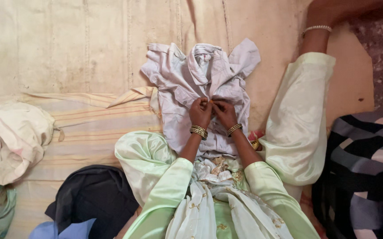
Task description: The person unbuttons and buttons a light-colored shirt while sitting on a mat, smoothing the fabric with their hands.
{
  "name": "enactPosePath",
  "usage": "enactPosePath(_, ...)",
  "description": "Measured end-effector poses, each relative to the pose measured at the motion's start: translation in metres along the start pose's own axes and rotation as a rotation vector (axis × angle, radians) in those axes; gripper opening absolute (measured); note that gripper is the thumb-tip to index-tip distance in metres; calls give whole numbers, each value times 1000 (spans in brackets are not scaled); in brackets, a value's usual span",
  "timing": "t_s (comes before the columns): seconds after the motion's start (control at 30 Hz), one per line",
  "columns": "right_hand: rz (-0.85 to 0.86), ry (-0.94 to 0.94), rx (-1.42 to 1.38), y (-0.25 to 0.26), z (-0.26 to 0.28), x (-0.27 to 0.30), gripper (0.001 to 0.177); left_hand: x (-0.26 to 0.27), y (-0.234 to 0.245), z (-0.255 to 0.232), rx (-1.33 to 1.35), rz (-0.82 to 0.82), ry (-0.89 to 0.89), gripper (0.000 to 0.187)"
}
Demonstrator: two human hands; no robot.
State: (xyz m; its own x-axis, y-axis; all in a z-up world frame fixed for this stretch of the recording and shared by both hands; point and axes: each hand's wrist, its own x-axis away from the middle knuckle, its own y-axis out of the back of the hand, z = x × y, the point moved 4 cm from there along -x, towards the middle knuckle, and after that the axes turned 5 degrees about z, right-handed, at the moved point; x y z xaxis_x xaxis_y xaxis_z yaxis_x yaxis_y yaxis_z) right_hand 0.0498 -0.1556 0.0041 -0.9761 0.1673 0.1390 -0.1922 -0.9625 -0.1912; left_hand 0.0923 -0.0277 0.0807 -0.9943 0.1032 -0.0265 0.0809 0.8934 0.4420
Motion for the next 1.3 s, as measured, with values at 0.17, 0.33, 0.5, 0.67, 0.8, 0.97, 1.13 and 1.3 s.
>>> enactPosePath(0.17, 0, -68, -115, -7, 2, 1, 32, -11, -8, 55, 249, 67, 12, 9)
enactPosePath(0.33, 81, -151, -190, -11, 13, 4, 34, -5, 2, 90, 604, 242, 274, 5)
enactPosePath(0.5, 99, -48, -129, -16, 15, 6, 25, 9, 20, 58, 399, 111, 209, 9)
enactPosePath(0.67, -20, -13, -51, -16, 21, 15, 20, 21, 19, 32, 345, 10, 142, 11)
enactPosePath(0.8, -30, -21, -73, -14, 21, 15, 20, 21, 12, 35, 407, -13, 89, 11)
enactPosePath(0.97, 53, -129, -131, -11, 6, 5, 25, 15, 6, 55, 450, 62, 149, 9)
enactPosePath(1.13, 120, -315, -412, -11, 3, 8, 31, 12, 3, 71, 501, 101, 162, 8)
enactPosePath(1.3, 160, -330, -255, -12, 13, 6, 29, 10, 9, 62, 528, 194, 261, 6)
